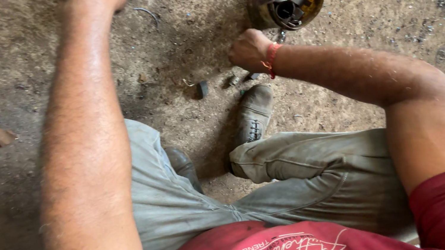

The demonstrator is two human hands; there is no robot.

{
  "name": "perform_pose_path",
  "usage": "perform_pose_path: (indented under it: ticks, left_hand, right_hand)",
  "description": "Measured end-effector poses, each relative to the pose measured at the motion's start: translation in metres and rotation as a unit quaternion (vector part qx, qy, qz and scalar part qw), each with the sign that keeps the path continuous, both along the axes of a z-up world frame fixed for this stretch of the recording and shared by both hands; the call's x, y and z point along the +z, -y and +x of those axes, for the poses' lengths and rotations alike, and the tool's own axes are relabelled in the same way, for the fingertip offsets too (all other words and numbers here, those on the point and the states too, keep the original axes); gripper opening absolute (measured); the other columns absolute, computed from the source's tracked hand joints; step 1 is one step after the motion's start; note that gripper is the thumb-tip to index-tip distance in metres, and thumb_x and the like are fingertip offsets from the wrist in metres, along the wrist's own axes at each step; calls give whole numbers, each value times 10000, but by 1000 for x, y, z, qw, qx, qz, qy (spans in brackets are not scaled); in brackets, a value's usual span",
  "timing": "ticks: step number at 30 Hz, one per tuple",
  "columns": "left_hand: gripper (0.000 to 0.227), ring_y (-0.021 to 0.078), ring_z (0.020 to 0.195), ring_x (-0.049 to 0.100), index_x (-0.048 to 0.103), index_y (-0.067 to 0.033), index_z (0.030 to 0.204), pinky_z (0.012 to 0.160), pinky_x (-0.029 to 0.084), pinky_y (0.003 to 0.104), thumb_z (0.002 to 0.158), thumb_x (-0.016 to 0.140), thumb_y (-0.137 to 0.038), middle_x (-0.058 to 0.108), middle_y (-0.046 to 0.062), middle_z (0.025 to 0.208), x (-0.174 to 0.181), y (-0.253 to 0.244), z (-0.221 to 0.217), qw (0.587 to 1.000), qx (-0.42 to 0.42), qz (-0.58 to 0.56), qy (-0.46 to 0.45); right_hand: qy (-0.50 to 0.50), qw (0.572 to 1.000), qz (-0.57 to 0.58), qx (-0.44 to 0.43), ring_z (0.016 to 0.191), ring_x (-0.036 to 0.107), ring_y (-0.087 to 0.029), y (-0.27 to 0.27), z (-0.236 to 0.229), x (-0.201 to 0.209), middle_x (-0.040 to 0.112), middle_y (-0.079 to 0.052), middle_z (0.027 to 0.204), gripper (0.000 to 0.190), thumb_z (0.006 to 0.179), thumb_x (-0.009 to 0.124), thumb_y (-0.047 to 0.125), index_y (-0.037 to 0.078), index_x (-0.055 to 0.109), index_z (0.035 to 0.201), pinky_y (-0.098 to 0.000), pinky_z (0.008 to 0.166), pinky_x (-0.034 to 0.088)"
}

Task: The person sits on the ground and sorts various metal parts, including bolts, nuts, and cylindrical pieces, from a pile on the floor into two metal cans. They handle the parts by hand, picking them up and placing them into the containers.

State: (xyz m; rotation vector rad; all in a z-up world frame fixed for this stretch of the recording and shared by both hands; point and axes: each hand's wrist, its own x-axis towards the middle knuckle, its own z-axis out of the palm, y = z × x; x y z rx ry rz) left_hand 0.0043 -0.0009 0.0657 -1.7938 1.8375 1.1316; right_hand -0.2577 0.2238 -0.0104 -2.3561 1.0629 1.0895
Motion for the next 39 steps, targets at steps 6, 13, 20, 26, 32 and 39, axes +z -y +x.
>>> perform_pose_path:
  ticks: [6,13,20,26,32,39]
  left_hand:
    - [464,428,1243,555,549,-45,1384,1067,387,674,999,672,-274,577,271,1322,-11,-1,-1,999,-30,-16,-5]
    - [378,419,1192,595,605,-58,1302,1026,436,615,1012,651,-295,621,253,1260,-23,-6,9,999,-16,-25,-26]
    - [315,410,1142,635,661,-70,1221,985,486,556,1025,631,-315,664,235,1198,-33,6,-8,995,0,-73,-72]
    - [275,342,1087,705,680,-85,1172,941,545,497,1023,598,-301,705,184,1160,-32,8,-4,996,50,-16,-72]
    - [328,419,1068,664,699,1,1154,892,555,511,992,722,-283,692,284,1121,-69,15,5,980,-59,-122,-149]
    - [335,414,1105,656,678,-31,1186,925,541,522,1004,669,-312,684,264,1164,-61,-11,14,998,8,-37,-54]
  right_hand:
    - [-11,993,107,51,616,709,-112,-2,6,-21,703,-80,737,203,1037,593,160,63,702,896,-260,461,571]
    - [69,992,88,53,677,710,-174,-40,32,-23,700,-84,797,149,1032,574,139,83,688,953,-316,493,571]
    - [340,851,108,-386,846,735,-272,51,25,38,737,-134,945,267,983,682,284,39,676,1091,-410,748,600]
    - [506,757,-216,-353,1016,726,-344,139,62,105,671,-189,1192,325,950,748,172,50,641,1232,-427,885,614]
    - [469,798,-227,-304,930,660,-443,152,85,83,646,-229,1274,380,914,680,39,72,639,1291,-549,756,551]
    - [181,959,108,-191,879,707,-276,48,84,40,650,-180,1128,370,984,684,309,111,619,1290,-359,637,602]
